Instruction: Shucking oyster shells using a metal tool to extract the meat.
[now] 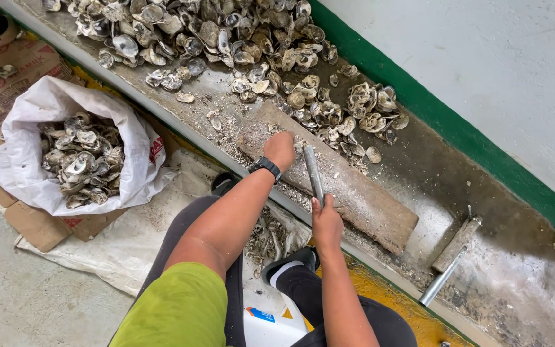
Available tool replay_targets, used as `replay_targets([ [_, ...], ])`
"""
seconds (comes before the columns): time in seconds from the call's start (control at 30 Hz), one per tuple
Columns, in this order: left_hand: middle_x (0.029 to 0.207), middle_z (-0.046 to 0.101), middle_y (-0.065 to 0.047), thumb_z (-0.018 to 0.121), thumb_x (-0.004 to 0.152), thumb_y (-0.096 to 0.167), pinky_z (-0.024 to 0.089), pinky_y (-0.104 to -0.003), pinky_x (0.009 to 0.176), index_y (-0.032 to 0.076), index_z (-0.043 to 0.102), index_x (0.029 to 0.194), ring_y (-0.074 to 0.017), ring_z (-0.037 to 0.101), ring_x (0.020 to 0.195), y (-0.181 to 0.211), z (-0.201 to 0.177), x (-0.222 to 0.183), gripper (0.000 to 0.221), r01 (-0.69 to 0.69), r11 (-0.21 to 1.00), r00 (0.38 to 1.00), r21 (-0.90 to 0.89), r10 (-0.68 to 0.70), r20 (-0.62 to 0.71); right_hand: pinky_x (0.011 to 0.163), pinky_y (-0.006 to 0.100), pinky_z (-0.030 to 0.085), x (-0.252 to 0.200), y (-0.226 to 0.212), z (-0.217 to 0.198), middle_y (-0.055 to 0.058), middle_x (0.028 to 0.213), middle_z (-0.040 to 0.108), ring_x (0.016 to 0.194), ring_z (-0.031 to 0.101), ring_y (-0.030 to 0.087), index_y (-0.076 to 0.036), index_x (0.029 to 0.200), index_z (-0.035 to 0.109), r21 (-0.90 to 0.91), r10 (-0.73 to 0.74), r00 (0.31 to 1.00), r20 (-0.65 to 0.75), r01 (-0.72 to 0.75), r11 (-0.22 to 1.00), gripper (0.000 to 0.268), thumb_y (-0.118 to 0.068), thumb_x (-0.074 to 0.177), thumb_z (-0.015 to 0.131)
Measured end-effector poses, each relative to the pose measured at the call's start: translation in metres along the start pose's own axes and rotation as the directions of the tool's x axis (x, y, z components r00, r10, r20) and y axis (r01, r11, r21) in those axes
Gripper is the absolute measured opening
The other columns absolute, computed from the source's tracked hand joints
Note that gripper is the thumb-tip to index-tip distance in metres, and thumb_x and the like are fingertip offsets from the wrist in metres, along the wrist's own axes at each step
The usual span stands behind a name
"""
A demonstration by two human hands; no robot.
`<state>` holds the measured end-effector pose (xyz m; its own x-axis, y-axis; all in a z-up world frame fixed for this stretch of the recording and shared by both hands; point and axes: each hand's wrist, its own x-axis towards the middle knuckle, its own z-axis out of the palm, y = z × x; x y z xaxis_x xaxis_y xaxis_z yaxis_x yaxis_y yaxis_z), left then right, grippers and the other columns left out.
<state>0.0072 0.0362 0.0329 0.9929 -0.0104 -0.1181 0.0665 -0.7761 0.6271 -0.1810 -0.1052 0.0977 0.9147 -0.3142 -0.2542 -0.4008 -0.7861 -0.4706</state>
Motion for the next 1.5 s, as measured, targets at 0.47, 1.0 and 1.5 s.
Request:
replay_targets([
  [0.47, 0.091, 0.073, -0.020, 0.074, 0.076, 0.007, 0.057, -0.049, 0.079, 0.006, 0.075, 0.089, -0.0396, 0.071, 0.088, 0.011, -0.004, -0.003, 0.013, -0.036, 0.999, 0.999, -0.017, 0.035, -0.037, 0.052, 0.045, 0.048, 0.008, 0.010, 0.014, 0.011, 0.064, 0.063, 0.058, 0.064, 0.031, -0.010, 0.114, 0.052, -0.020, -0.026, 1.000, 0.007, 0.026, 0.999, 0.040, -0.048, 0.107, 0.039],
  [1.0, 0.120, 0.067, -0.016, 0.077, 0.089, 0.026, 0.049, -0.048, 0.095, 0.009, 0.065, 0.127, -0.0349, 0.065, 0.110, 0.011, -0.021, 0.008, 0.043, 0.127, 0.983, 0.981, -0.131, -0.106, 0.160, 0.042, 0.025, 0.041, 0.014, 0.011, -0.040, 0.000, 0.065, 0.053, 0.050, 0.049, 0.009, -0.008, 0.109, 0.056, 0.624, 0.144, 0.989, -0.025, -0.097, 0.775, 0.042, -0.048, 0.104, 0.046],
  [1.5, 0.128, 0.061, -0.020, 0.070, 0.086, 0.009, 0.056, -0.046, 0.090, 0.008, 0.060, 0.131, -0.0392, 0.067, 0.108, -0.009, -0.005, 0.002, 0.046, 0.180, 0.983, 0.982, 0.019, -0.179, -0.052, 0.046, 0.031, 0.043, 0.001, -0.003, -0.020, 0.002, 0.063, 0.058, 0.052, 0.055, 0.013, -0.013, 0.118, 0.058, 0.308, -0.011, 0.996, 0.084, -0.016, 0.951, 0.050, -0.056, 0.099, 0.042],
])
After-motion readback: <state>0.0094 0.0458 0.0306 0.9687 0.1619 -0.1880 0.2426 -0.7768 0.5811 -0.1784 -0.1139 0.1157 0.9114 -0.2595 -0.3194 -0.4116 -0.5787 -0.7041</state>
